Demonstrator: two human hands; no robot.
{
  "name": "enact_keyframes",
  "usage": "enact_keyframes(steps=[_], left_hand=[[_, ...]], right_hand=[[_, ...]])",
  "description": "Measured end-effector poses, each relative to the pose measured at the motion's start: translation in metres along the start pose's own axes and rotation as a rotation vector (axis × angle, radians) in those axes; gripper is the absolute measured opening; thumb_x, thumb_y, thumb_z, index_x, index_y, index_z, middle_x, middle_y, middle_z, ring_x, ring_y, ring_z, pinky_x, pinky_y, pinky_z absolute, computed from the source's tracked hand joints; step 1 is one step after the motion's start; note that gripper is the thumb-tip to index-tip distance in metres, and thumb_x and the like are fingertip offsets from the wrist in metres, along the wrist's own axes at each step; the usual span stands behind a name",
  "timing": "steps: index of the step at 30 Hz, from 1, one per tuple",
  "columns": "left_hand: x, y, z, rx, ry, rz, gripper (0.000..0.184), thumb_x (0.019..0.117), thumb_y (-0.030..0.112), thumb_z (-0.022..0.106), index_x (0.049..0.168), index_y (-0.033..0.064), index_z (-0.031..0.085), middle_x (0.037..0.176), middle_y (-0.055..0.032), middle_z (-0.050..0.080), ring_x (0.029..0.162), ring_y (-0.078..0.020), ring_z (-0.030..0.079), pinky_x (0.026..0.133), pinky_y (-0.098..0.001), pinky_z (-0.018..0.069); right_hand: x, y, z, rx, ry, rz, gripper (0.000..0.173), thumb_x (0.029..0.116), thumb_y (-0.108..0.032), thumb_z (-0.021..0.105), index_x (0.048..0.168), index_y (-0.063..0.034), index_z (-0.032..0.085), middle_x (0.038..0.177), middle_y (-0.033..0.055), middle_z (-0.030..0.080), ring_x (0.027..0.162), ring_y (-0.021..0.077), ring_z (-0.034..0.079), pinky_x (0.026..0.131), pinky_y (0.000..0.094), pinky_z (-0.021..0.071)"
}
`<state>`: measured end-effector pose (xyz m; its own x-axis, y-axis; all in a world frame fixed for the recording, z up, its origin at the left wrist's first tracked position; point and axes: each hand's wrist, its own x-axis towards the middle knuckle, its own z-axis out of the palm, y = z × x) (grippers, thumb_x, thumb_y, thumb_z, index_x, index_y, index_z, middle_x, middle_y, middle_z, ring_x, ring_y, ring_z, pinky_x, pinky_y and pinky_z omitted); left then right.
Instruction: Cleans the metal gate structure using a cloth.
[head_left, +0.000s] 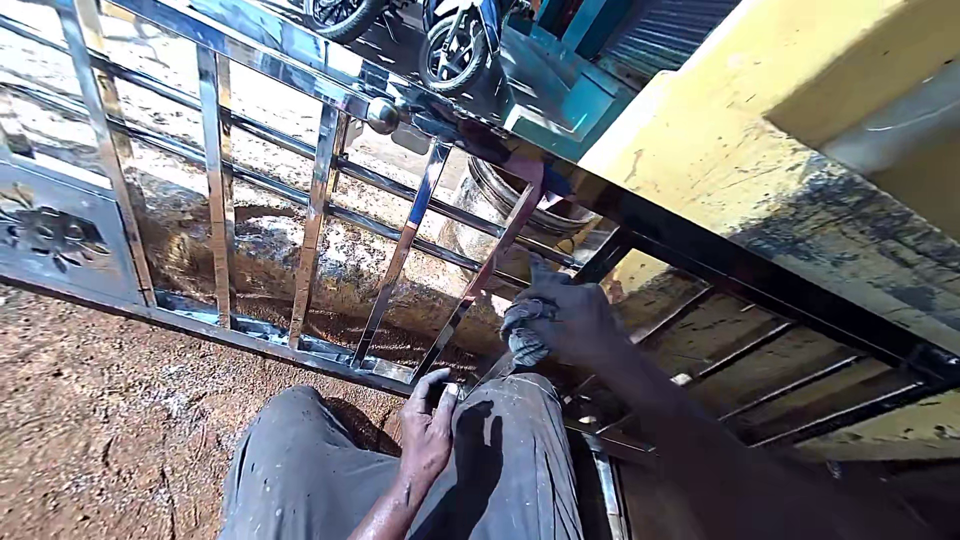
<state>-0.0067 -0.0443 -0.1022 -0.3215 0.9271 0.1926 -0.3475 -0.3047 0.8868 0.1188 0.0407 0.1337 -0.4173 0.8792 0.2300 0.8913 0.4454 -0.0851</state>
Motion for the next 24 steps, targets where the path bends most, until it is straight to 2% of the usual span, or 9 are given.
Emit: enact_keyframes(steps=[3, 6, 9, 11, 13, 15, 17, 22, 24], left_hand=[[0.024, 0.059, 0.03, -0.382, -0.103, -0.121, 0.043, 0.1073, 0.021, 0.044, 0.138, -0.0096, 0.044, 0.121, -0.0114, 0.065, 0.111, -0.0143, 0.067, 0.102, -0.035, 0.0559], [0.057, 0.084, 0.048, -0.5, 0.1, -0.283, 0.032, 0.1093, 0.018, 0.042, 0.104, -0.004, 0.065, 0.084, -0.0101, 0.071, 0.08, -0.0144, 0.071, 0.079, -0.0325, 0.0607], [0.088, 0.072, 0.054, -0.362, 0.406, -0.126, 0.022, 0.1042, 0.003, 0.045, 0.097, -0.0002, 0.066, 0.079, -0.0068, 0.071, 0.072, -0.0119, 0.071, 0.068, -0.0312, 0.061], [0.106, 0.047, 0.057, -0.09, 0.518, 0.228, 0.025, 0.0969, 0.001, 0.054, 0.12, -0.0039, 0.061, 0.104, -0.0078, 0.07, 0.095, -0.0082, 0.069, 0.087, -0.0278, 0.059], [0.13, 0.023, 0.05, 0.299, 0.381, 0.532, 0.041, 0.0966, 0.014, 0.063, 0.129, -0.009, 0.052, 0.122, -0.0172, 0.064, 0.116, -0.0181, 0.064, 0.104, -0.0376, 0.0521], [0.147, 0.02, 0.037, 0.704, 0.073, 0.578, 0.05, 0.0914, 0.012, 0.069, 0.136, -0.0062, 0.056, 0.14, -0.0286, 0.056, 0.129, -0.0411, 0.057, 0.108, -0.0574, 0.0458], [0.161, 0.025, 0.022, 1.029, -0.185, 0.489, 0.072, 0.0955, 0.023, 0.066, 0.159, 0.0077, 0.035, 0.164, -0.0216, 0.031, 0.147, -0.04, 0.038, 0.115, -0.0579, 0.0377], [0.197, 0.055, -0.012, 1.354, -0.352, 0.835, 0.044, 0.0997, 0.01, 0.058, 0.144, 0.0089, 0.057, 0.145, -0.016, 0.057, 0.134, -0.0334, 0.054, 0.11, -0.0494, 0.046], [0.206, 0.067, 0.001, 1.534, -0.411, 0.771, 0.038, 0.1004, 0.005, 0.055, 0.138, 0.0049, 0.06, 0.135, -0.0213, 0.062, 0.125, -0.0383, 0.061, 0.101, -0.0515, 0.0511]], right_hand=[[-0.017, -0.031, 0.062, 0.288, 0.378, -0.104, 0.03, 0.0777, -0.01, 0.07, 0.107, -0.0082, 0.077, 0.094, 0.004, 0.076, 0.085, 0.0147, 0.073, 0.076, 0.0391, 0.0617], [-0.026, -0.048, 0.096, 0.793, 0.158, 0.08, 0.041, 0.1019, -0.014, 0.051, 0.14, -0.0068, 0.063, 0.131, 0.0056, 0.07, 0.118, 0.0106, 0.066, 0.103, 0.0349, 0.0537], [-0.026, -0.036, 0.091, 1.093, 0.18, 0.054, 0.051, 0.108, -0.032, 0.04, 0.147, -0.0029, 0.054, 0.148, 0.008, 0.06, 0.139, 0.0196, 0.053, 0.118, 0.0427, 0.0432], [-0.027, -0.03, 0.089, 1.066, 0.327, 0.059, 0.043, 0.1068, -0.027, 0.044, 0.136, -0.0018, 0.063, 0.135, 0.0092, 0.068, 0.126, 0.0229, 0.064, 0.108, 0.043, 0.0527], [-0.027, -0.024, 0.087, 1.098, 0.41, 0.082, 0.037, 0.107, -0.02, 0.044, 0.128, -0.0001, 0.067, 0.116, 0.0103, 0.075, 0.106, 0.0225, 0.073, 0.095, 0.0397, 0.0599], [-0.029, -0.02, 0.087, 1.171, 0.427, 0.119, 0.036, 0.1071, -0.017, 0.04, 0.125, 0.0021, 0.064, 0.099, 0.0108, 0.077, 0.089, 0.0217, 0.076, 0.084, 0.0378, 0.0635], [-0.031, -0.017, 0.085, 1.164, 0.443, 0.113, 0.033, 0.1067, -0.015, 0.041, 0.123, 0.0043, 0.063, 0.087, 0.009, 0.077, 0.078, 0.0194, 0.076, 0.076, 0.0352, 0.065], [-0.032, -0.011, 0.096, 1.14, 0.465, 0.126, 0.023, 0.1005, -0.008, 0.053, 0.115, 0.0036, 0.066, 0.079, 0.0025, 0.075, 0.069, 0.0138, 0.074, 0.069, 0.0305, 0.0649], [-0.033, -0.012, 0.096, 1.15, 0.464, 0.155, 0.022, 0.0984, -0.007, 0.056, 0.114, 0.0033, 0.067, 0.078, 0.0039, 0.075, 0.068, 0.0142, 0.074, 0.068, 0.0301, 0.0648]])
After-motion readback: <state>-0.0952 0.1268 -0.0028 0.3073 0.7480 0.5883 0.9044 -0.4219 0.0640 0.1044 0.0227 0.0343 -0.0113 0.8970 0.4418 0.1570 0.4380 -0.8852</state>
